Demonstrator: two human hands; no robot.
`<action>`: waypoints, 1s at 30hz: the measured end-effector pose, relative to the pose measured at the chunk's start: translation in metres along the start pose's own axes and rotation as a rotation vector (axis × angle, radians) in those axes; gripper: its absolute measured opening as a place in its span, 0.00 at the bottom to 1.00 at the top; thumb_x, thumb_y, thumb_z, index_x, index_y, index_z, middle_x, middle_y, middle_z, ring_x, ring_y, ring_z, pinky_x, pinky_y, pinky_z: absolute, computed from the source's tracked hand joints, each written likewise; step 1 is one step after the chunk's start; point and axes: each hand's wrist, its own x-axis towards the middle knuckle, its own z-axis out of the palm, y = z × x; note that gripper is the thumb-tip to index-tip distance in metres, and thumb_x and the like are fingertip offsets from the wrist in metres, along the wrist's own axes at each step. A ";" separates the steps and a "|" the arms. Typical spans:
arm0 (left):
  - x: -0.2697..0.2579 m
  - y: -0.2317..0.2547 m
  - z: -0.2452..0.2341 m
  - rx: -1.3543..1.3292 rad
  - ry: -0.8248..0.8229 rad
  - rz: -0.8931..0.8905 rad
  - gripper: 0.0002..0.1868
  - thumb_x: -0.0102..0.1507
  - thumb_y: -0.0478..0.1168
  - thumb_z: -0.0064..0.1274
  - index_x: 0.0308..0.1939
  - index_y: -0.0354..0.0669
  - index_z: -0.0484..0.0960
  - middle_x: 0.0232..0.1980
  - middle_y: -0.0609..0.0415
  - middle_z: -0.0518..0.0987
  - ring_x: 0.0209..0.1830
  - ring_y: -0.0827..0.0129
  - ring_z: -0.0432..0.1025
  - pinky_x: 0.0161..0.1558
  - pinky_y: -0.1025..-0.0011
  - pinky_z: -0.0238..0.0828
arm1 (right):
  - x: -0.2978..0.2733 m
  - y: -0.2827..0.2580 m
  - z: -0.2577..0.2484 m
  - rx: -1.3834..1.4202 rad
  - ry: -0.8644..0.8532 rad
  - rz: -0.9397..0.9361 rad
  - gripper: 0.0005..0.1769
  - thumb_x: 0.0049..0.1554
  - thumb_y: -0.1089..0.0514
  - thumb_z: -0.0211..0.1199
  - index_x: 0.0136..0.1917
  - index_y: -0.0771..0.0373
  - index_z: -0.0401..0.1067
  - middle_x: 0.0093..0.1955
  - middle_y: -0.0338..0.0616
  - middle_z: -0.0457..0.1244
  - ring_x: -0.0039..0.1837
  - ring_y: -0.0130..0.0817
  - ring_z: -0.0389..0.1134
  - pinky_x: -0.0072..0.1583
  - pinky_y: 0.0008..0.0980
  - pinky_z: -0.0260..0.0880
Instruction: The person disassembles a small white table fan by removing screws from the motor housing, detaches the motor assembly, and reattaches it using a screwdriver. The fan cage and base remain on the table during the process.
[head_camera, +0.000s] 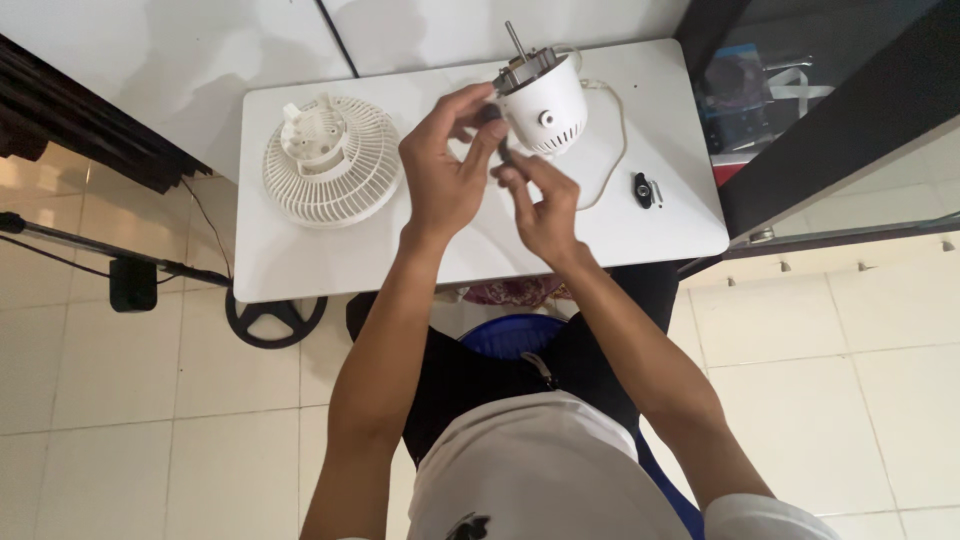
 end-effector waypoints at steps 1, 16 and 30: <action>-0.005 -0.008 -0.003 0.005 0.007 -0.055 0.17 0.68 0.39 0.63 0.59 0.40 0.80 0.49 0.51 0.86 0.48 0.69 0.82 0.44 0.72 0.75 | -0.005 0.003 0.005 0.002 -0.028 0.028 0.12 0.64 0.64 0.63 0.60 0.69 0.76 0.46 0.50 0.71 0.46 0.36 0.74 0.49 0.34 0.73; -0.080 -0.139 -0.018 0.261 -0.090 -0.500 0.24 0.62 0.34 0.61 0.62 0.35 0.77 0.45 0.44 0.86 0.37 0.65 0.83 0.39 0.69 0.78 | -0.054 0.088 0.073 -0.139 -0.302 0.382 0.11 0.57 0.58 0.68 0.52 0.65 0.80 0.42 0.52 0.72 0.41 0.40 0.74 0.48 0.37 0.74; -0.097 -0.190 -0.011 0.542 -0.241 -0.551 0.09 0.59 0.34 0.60 0.41 0.30 0.84 0.38 0.36 0.84 0.44 0.41 0.78 0.48 0.53 0.74 | -0.046 0.121 0.099 -0.392 -0.395 0.339 0.13 0.55 0.57 0.65 0.53 0.60 0.81 0.46 0.58 0.71 0.48 0.57 0.72 0.54 0.49 0.71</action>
